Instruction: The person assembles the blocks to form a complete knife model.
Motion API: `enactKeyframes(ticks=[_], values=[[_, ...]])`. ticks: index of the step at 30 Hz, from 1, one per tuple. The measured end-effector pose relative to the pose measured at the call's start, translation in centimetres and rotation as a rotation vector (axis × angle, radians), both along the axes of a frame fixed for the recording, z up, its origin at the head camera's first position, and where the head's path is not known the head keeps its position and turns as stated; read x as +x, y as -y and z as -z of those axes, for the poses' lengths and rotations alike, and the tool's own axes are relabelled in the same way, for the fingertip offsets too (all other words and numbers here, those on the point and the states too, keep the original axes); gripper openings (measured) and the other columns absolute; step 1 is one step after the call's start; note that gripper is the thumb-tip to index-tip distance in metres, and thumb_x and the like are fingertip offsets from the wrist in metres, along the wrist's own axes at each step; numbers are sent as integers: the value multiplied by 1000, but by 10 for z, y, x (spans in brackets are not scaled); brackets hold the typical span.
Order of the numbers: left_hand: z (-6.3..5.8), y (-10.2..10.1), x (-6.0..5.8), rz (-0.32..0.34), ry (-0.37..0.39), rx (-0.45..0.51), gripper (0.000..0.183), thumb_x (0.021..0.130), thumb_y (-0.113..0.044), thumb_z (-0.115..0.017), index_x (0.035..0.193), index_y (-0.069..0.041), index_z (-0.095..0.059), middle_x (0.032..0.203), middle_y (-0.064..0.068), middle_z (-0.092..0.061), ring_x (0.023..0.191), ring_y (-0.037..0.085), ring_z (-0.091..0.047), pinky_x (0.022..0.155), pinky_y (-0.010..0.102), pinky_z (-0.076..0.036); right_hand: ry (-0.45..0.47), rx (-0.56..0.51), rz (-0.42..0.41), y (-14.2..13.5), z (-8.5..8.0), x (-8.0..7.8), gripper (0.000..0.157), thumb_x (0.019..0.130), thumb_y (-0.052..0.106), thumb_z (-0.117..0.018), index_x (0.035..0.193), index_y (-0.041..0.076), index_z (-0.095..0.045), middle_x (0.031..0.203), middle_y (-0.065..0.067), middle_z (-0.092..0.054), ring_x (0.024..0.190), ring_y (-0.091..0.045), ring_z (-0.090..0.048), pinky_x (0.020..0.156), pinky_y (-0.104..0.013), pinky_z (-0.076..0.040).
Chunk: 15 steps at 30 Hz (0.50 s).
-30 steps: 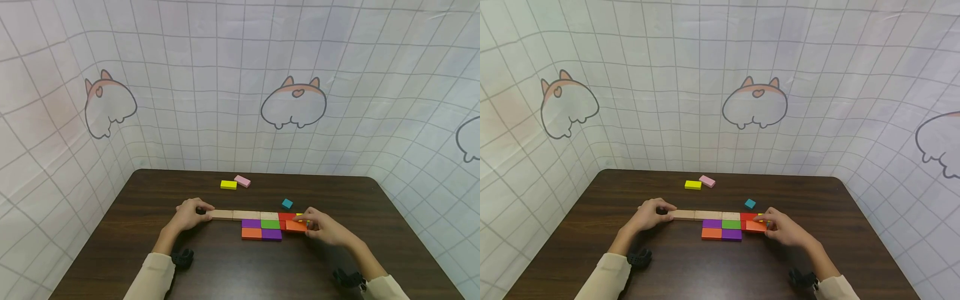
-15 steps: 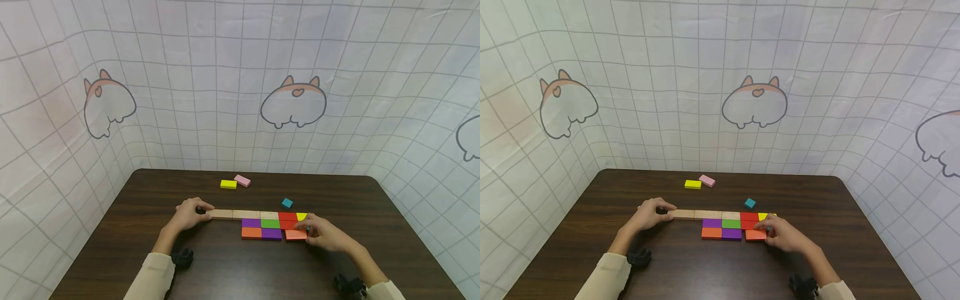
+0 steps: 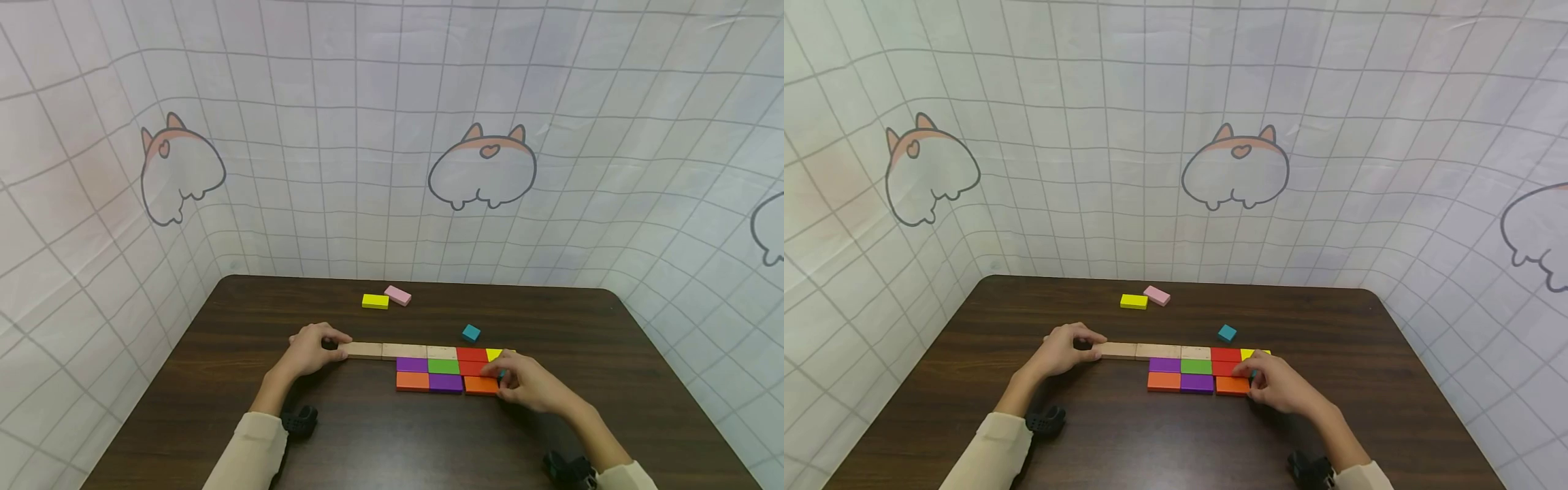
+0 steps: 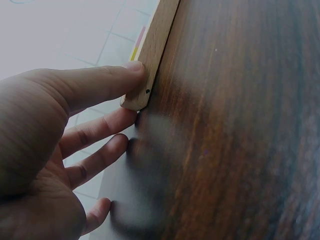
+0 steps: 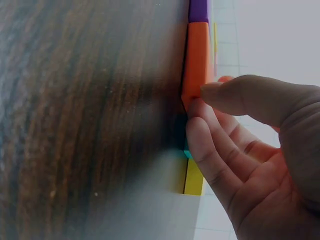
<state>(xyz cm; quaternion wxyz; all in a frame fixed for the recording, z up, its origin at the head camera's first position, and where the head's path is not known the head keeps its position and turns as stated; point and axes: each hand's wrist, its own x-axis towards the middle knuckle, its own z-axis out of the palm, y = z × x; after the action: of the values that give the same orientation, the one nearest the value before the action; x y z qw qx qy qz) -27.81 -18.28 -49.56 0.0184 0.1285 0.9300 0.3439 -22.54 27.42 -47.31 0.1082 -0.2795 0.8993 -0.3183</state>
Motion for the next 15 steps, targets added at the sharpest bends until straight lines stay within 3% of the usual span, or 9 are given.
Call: enactKeyframes(ticks=[15], values=[[1,-1,-1,-8,1,-8,23,86,-26,-83,108,-30,-81,98,-9,-68,100,17,-59,92,55,-30,-10,22,24,0,4,-1,23,89,13,-79,111,12,-73,88,5,-62,75,-3,-52,67,-23,-48]])
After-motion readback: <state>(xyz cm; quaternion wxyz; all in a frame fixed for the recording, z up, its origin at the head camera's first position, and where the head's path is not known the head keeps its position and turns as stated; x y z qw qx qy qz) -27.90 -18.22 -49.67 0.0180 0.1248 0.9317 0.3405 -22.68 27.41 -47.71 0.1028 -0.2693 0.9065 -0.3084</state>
